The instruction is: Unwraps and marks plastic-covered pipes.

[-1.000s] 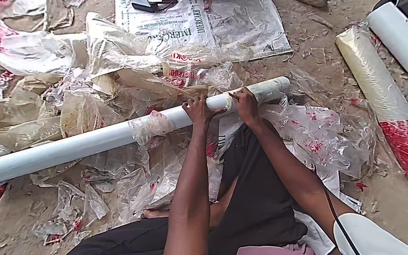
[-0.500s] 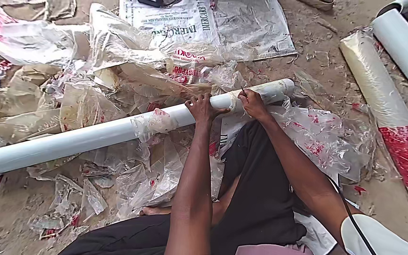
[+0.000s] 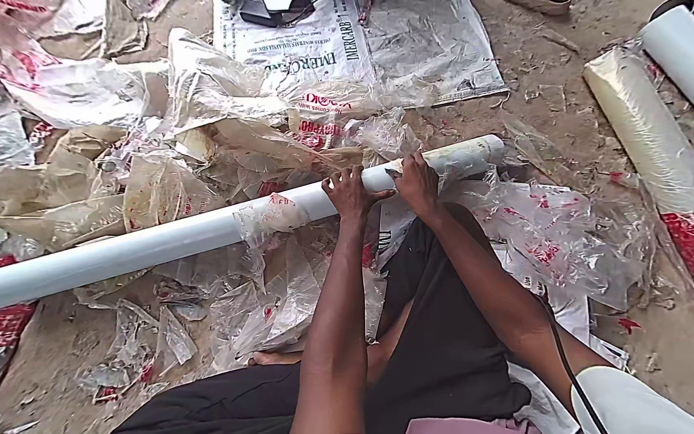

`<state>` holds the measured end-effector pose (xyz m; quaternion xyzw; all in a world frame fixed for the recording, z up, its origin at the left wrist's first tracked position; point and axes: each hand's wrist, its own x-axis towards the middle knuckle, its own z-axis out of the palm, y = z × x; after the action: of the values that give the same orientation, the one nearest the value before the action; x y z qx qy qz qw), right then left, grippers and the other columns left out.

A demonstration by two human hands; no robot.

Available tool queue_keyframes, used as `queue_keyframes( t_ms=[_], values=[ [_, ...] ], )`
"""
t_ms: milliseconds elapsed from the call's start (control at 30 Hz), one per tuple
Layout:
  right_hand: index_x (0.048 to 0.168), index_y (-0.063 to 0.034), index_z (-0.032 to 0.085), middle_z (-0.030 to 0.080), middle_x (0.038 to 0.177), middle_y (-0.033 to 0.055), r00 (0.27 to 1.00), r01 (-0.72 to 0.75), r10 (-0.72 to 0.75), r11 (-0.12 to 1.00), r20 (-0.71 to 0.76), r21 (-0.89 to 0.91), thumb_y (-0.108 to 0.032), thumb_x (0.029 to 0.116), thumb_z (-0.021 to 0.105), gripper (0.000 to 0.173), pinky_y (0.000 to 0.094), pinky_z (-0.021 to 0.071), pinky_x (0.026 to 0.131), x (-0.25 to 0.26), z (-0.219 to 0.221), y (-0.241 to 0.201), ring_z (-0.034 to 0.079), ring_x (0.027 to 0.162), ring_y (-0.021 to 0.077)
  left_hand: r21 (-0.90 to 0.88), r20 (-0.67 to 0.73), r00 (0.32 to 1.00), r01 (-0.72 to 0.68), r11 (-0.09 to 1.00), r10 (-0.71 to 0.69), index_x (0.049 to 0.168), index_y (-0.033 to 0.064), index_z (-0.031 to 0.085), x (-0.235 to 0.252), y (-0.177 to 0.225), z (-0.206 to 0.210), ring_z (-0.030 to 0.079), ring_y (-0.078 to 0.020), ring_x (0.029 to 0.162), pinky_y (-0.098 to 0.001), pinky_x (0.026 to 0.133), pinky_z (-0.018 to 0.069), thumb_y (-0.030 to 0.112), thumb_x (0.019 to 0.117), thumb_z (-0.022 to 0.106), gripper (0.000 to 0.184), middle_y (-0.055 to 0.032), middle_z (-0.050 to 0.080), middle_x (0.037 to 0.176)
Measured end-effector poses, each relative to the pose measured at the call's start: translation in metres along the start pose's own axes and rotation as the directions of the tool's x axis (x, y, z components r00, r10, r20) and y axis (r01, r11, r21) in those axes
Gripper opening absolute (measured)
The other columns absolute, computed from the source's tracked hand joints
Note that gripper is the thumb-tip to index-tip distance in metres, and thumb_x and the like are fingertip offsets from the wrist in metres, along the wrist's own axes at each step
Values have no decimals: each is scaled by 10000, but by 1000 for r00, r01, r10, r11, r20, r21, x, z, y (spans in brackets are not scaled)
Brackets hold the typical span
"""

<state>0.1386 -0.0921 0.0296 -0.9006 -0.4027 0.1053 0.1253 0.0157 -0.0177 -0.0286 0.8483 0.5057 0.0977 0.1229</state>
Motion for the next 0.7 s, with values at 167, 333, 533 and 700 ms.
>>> queue_keyframes(
  t_ms=[167, 333, 533, 700],
  values=[
    [1225, 102, 578, 628, 1221, 288, 994, -99, 103, 990, 36, -102, -46, 961, 585, 303, 559, 547, 815, -1, -5, -16, 682, 1039, 436, -1, 2, 1000, 6, 1000, -6, 1320, 256, 671, 0, 1, -2, 597, -328, 1243, -636, 1134, 304, 908, 550, 712, 1009, -80, 700, 1258],
    [1261, 87, 564, 690, 1088, 264, 991, -114, 126, 978, 53, -176, -189, 1048, 457, 365, 560, 532, 796, 1, 0, -11, 703, 1010, 420, 17, 74, 997, 3, 1000, -4, 1339, 253, 655, 5, 1, -7, 582, -358, 1254, -659, 1125, 292, 933, 551, 687, 1041, -92, 686, 1287],
    [1146, -10, 682, 604, 1218, 231, 979, 161, -133, 969, -157, 187, -89, 979, 632, 191, 534, 565, 748, -12, 4, 31, 676, 944, 384, 29, 111, 994, -15, 999, 12, 1311, 234, 672, 13, -2, -11, 603, -359, 1231, -672, 1117, 299, 953, 577, 648, 1027, -101, 702, 1255],
    [1090, 2, 708, 681, 1099, 222, 945, -81, 155, 964, -287, 254, -390, 1012, 636, 406, 596, 523, 846, -10, -22, 87, 671, 1010, 399, 40, 110, 994, -25, 999, 21, 1273, 224, 691, 22, -4, -9, 625, -348, 1192, -650, 1096, 332, 976, 591, 605, 1018, -99, 717, 1215]
  ],
)
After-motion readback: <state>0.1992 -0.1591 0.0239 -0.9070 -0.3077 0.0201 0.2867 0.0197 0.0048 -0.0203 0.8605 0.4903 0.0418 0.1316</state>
